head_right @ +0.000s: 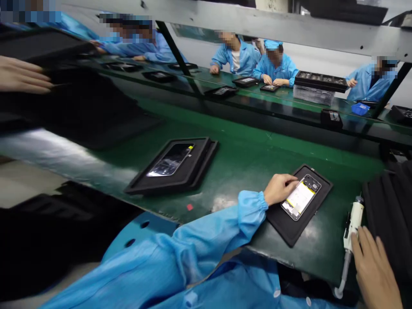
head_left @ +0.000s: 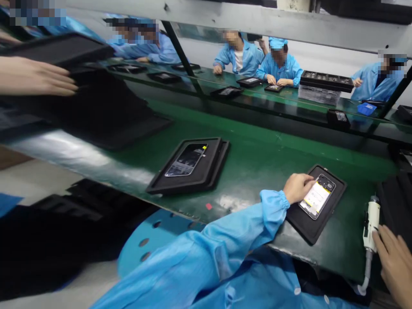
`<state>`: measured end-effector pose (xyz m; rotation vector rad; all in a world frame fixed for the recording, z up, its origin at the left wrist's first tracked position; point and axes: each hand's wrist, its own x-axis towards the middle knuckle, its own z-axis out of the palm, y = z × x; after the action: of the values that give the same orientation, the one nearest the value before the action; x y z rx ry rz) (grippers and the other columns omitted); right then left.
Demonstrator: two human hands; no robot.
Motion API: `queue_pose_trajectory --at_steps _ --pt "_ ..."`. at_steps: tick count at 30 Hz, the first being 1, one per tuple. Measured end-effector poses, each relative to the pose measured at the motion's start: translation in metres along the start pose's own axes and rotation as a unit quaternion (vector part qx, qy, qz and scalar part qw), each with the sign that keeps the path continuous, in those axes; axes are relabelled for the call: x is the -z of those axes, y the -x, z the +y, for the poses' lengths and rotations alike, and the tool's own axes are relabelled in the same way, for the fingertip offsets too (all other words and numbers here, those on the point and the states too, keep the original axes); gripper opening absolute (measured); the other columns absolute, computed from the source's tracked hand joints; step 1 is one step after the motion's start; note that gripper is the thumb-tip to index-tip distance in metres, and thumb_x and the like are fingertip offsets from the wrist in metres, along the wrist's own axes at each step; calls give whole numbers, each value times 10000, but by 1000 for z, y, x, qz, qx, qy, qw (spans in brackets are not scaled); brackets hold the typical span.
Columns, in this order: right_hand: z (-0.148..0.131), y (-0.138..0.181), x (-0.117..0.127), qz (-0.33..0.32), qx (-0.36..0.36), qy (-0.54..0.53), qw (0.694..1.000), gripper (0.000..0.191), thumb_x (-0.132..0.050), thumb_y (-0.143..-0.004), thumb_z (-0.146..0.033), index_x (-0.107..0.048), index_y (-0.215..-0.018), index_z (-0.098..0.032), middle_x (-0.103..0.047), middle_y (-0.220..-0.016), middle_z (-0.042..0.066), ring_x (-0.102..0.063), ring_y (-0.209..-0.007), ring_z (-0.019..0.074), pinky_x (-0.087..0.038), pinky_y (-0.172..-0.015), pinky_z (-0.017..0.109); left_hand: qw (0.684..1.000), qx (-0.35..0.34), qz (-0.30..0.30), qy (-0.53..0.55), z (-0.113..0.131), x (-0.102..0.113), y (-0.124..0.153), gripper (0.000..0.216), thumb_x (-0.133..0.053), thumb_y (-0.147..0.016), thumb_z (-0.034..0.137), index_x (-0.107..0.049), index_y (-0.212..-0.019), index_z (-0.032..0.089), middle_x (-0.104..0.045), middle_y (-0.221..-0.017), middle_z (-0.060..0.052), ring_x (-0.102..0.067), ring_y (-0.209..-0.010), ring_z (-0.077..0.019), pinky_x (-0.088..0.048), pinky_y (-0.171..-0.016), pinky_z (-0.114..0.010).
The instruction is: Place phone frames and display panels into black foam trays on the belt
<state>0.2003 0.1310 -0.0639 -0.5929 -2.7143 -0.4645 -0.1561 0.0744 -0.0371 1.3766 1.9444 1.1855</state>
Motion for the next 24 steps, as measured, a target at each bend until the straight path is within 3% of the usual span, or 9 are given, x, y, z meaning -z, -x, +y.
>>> queue_pose_trajectory --at_steps 2,5,7,10,14,17,20,22,24 --pt "17 -24 -7 -25 53 80 995 508 -313 -769 -9 -562 -1200 -111 -532 -1290 209 -501 -1197 384 -437 -898 659 999 -25 26 -41 -8 17 4 274 -533 -876 278 -699 -1019 115 -652 -1121 -141 -555 -1121 -291 -378 -1045 -452" --pt "30 -49 -20 -35 98 121 987 499 -318 -755 12 -566 -1176 -91 -484 -1329 240 -476 -1209 409 -408 -885 689 996 -49 17 -74 -24 30 14 306 -615 -826 280 -677 -1087 134 -605 -1223 -136 -527 -1164 -283 -374 -1062 -446" --pt "33 -61 -26 -42 115 126 984 537 -297 -742 38 -571 -1183 -98 -473 -1348 224 -471 -1219 390 -398 -910 672 995 -56 2 -81 -34 27 22 331 -603 -809 189 -658 -1132 142 -543 -1318 -130 -499 -1221 -264 -369 -1082 -423" --pt "41 -74 -30 -37 136 142 980 560 -277 -750 59 -591 -1171 -135 -568 -1249 187 -525 -1164 356 -412 -902 643 995 -54 -2 -80 -43 19 39 429 -440 -811 33 -623 -1187 126 -475 -1380 -134 -445 -1292 -215 -310 -1136 -381" --pt "59 -86 -31 -34 214 143 966 494 -294 -767 71 -616 -1081 -133 -640 -1113 154 -543 -1144 327 -426 -917 597 996 -27 30 -74 -45 16 62 477 -373 -809 14 -591 -1223 102 -425 -1408 -153 -390 -1329 -216 -259 -1164 -401" --pt "64 -89 -34 -43 264 116 956 440 -317 -761 75 -594 -1047 -113 -624 -1125 143 -518 -1182 305 -437 -961 525 996 -15 42 -75 -45 20 75 481 -385 -810 37 -571 -1246 116 -420 -1411 -139 -385 -1331 -215 -280 -1156 -417" --pt "56 -83 -39 -13 276 51 960 314 -348 -817 -11 -559 -1036 -90 -600 -1123 174 -549 -1132 300 -465 -958 465 997 -18 40 -68 -45 29 85 410 -456 -857 160 -570 -1250 135 -455 -1386 -131 -436 -1295 -225 -327 -1131 -418" --pt "46 -73 -40 17 263 -10 965 244 -374 -875 -130 -538 -1049 -79 -584 -1130 204 -554 -1115 329 -474 -947 482 997 -22 44 -66 -47 37 90 386 -502 -875 257 -588 -1230 133 -482 -1365 -140 -470 -1269 -234 -366 -1107 -403" --pt "35 -60 -34 43 210 -92 972 319 -401 -914 -277 -504 -1139 -76 -550 -1200 231 -535 -1140 372 -475 -934 531 995 -33 62 -70 -48 44 96 371 -518 -882 302 -613 -1197 129 -495 -1355 -149 -481 -1261 -235 -387 -1091 -386"
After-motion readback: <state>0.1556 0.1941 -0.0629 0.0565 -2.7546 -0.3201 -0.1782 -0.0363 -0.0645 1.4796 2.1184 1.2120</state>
